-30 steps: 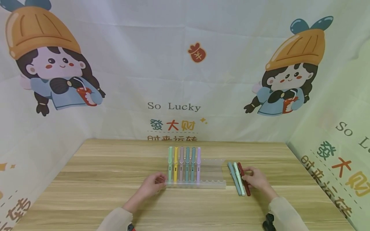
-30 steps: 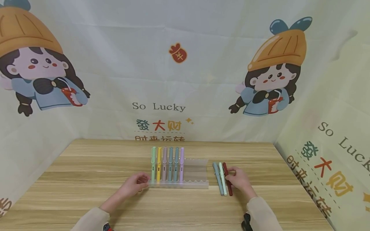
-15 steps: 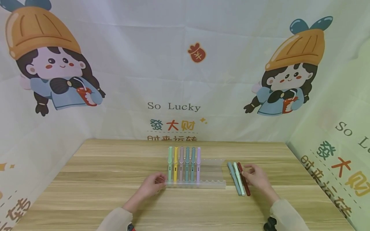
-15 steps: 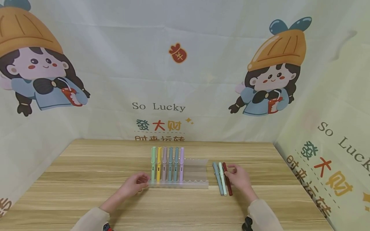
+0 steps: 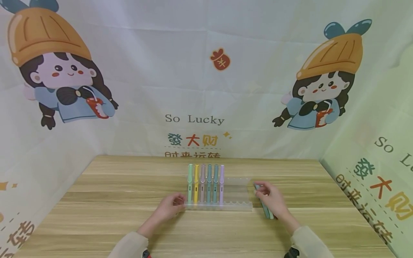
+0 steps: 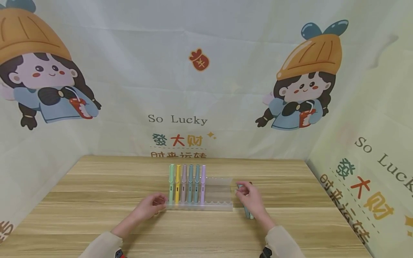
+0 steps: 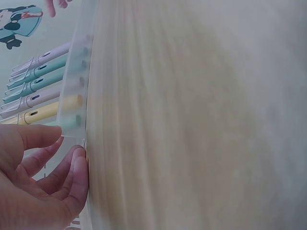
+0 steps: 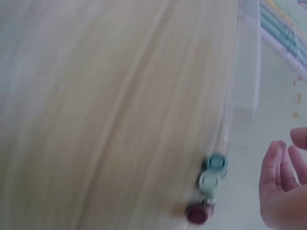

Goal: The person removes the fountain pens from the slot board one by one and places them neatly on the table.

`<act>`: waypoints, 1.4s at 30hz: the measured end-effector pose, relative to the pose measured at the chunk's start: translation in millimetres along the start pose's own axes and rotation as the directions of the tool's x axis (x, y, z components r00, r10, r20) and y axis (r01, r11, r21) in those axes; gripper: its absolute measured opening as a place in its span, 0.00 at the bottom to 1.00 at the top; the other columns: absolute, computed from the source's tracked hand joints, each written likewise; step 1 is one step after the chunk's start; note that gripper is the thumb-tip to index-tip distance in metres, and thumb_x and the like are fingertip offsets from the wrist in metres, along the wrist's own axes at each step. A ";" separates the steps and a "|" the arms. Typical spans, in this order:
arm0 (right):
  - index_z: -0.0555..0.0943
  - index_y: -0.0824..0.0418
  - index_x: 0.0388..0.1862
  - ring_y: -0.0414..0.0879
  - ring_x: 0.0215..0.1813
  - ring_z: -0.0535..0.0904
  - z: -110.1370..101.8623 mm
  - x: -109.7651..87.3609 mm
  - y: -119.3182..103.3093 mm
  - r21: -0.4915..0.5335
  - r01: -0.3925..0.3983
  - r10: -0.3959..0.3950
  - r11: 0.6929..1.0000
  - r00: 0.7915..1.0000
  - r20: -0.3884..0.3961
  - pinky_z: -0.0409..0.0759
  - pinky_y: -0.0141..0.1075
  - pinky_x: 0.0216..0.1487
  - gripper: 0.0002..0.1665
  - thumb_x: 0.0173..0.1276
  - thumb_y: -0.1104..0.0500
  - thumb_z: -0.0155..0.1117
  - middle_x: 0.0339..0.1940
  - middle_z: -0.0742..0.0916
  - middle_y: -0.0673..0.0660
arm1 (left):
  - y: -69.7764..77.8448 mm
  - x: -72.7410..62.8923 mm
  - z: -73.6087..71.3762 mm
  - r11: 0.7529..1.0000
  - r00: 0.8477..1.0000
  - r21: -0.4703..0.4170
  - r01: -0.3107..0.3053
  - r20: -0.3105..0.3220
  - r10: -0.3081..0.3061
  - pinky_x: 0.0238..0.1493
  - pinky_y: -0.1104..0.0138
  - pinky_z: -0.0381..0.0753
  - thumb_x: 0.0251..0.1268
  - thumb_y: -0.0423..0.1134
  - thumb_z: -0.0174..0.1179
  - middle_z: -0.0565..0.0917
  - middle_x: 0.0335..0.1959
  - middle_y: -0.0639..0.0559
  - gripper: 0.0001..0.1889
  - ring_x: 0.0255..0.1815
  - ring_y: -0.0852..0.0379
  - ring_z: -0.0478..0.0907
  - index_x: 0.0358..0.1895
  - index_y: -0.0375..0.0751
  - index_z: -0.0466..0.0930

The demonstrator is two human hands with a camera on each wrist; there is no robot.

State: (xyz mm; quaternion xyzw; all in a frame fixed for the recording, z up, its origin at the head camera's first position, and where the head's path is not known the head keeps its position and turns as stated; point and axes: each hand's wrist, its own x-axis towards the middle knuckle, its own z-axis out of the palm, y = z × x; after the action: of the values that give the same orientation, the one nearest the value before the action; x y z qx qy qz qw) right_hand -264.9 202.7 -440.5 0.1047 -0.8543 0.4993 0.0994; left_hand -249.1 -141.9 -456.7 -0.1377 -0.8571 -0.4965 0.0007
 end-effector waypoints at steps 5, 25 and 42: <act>0.76 0.65 0.45 0.47 0.35 0.75 13.9 1.4 -7.4 0.012 0.007 -0.007 1.000 1.000 0.002 0.75 0.33 0.31 0.17 0.55 0.70 0.60 0.32 0.81 0.56 | 3.5 -0.1 1.2 0.999 1.000 0.019 0.030 -0.005 -0.030 0.30 0.65 0.74 0.52 0.25 0.56 0.77 0.30 0.47 0.07 0.33 0.51 0.73 0.36 0.31 0.74; 0.74 0.71 0.46 0.53 0.34 0.79 63.0 10.5 -38.9 0.202 0.032 -0.038 0.979 0.999 0.026 0.78 0.34 0.28 0.19 0.53 0.73 0.60 0.36 0.81 0.66 | 2.3 0.1 1.3 1.000 1.000 0.007 0.012 -0.012 -0.012 0.30 0.65 0.74 0.52 0.24 0.56 0.76 0.30 0.46 0.07 0.33 0.51 0.73 0.35 0.30 0.74; 0.69 0.75 0.49 0.62 0.37 0.77 73.3 5.0 -71.6 0.264 0.031 -0.025 0.964 0.999 -0.027 0.76 0.44 0.39 0.22 0.53 0.77 0.55 0.37 0.79 0.73 | -0.5 -0.2 0.0 0.999 1.000 -0.027 -0.018 -0.002 0.018 0.29 0.64 0.75 0.52 0.26 0.57 0.76 0.30 0.45 0.07 0.33 0.50 0.73 0.35 0.30 0.74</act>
State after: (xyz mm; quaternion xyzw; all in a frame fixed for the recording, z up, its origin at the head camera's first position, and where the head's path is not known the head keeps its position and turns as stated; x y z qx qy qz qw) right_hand -254.6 103.9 -414.9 0.1232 -0.7773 0.6086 0.1016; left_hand -249.0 -142.2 -457.2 -0.1450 -0.8489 -0.5083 0.0043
